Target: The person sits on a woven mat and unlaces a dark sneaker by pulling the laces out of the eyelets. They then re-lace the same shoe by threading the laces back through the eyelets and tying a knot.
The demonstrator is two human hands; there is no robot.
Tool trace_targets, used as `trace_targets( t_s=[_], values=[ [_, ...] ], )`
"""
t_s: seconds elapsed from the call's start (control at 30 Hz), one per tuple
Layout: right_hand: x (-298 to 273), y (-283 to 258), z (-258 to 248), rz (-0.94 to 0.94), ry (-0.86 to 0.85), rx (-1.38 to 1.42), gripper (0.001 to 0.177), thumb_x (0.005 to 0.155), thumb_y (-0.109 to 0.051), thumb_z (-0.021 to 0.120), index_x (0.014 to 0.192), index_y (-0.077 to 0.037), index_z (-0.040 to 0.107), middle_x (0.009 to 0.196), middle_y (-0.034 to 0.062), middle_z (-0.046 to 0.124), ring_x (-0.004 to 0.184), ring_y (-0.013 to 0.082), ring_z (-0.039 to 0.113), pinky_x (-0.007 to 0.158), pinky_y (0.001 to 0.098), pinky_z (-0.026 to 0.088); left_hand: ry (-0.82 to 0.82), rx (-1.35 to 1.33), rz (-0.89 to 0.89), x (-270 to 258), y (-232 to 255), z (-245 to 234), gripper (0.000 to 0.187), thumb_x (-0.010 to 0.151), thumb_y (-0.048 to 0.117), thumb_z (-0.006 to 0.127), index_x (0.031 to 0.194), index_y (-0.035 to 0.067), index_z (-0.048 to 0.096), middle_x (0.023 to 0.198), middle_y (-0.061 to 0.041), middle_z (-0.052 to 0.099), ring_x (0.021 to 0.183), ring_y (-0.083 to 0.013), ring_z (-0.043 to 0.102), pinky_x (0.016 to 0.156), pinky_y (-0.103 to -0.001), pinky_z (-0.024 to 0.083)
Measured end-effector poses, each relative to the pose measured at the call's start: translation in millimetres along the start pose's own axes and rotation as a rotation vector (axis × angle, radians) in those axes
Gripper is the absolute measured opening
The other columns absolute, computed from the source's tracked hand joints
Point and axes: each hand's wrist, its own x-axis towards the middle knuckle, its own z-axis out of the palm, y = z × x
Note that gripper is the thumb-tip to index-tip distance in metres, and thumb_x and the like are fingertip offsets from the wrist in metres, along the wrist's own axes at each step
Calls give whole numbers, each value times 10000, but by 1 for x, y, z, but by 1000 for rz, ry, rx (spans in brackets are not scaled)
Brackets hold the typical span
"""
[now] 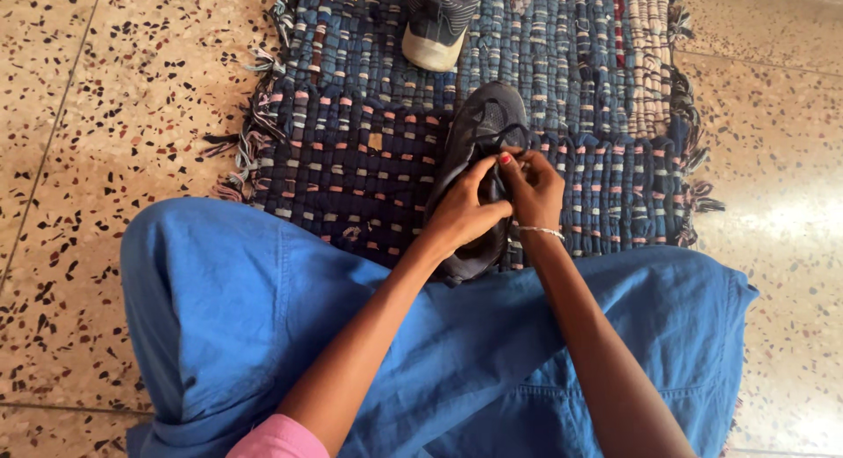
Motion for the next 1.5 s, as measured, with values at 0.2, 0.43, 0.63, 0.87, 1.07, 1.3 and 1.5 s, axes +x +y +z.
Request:
trace_targets(
  t_s=[0.2, 0.43, 0.63, 0.87, 1.07, 1.3, 1.5],
  values=[
    [8, -22, 6, -383, 119, -520, 54, 989, -10, 660, 1001, -48, 624, 918, 118, 720, 799, 277, 696, 674, 390, 517, -37, -185, 16, 3, -4, 0, 769, 760, 68, 653, 1508, 74, 473, 1424, -230, 616, 1310, -313, 613, 1078, -348, 451],
    [87, -21, -31, -491, 260, -711, 147, 918, 90, 664, 935, -50, 623, 1008, 170, 587, 862, 336, 641, 679, 440, 522, -57, -100, 6, -6, -7, 9, 728, 771, 68, 709, 1472, 101, 518, 1346, -205, 666, 1208, -291, 667, 1023, -337, 490],
    [109, -8, -55, -446, 235, -621, 122, 937, 32, 710, 931, -45, 616, 995, 108, 676, 896, 276, 685, 751, 412, 553, -56, -108, -14, -8, 8, 9, 704, 775, 65, 737, 1453, 90, 552, 1269, -196, 711, 1106, -264, 698, 934, -333, 513],
    [33, -14, -40, -78, 155, -412, 249, 965, -267, 791, 908, -40, 706, 858, 114, 699, 747, 241, 682, 691, 382, 545, 13, -176, -136, -12, 9, 7, 718, 759, 28, 701, 1457, 42, 538, 1225, -151, 739, 823, -229, 649, 770, -301, 520],
    [-2, -34, -1, -344, 38, -332, 229, 928, -221, 809, 1026, -19, 765, 978, 133, 715, 846, 254, 703, 736, 353, 547, 95, -201, 27, -11, -3, 2, 714, 756, 13, 708, 1451, 12, 545, 1217, -164, 742, 943, -157, 693, 834, -280, 542],
    [1, -44, 16, -162, 81, -265, 198, 893, -142, 758, 851, -13, 613, 826, 91, 714, 744, 234, 722, 689, 375, 543, 98, -243, 32, -12, -2, 2, 703, 761, -1, 682, 1449, 11, 536, 1274, -147, 714, 999, -160, 684, 865, -284, 536],
    [49, -35, 9, -538, 166, -440, 206, 1043, 20, 556, 862, -37, 635, 835, 116, 684, 773, 299, 676, 725, 429, 528, 95, -240, 68, -22, 7, -5, 685, 800, -19, 682, 1471, 22, 554, 1297, -154, 726, 1015, -207, 644, 902, -290, 497]
  ],
)
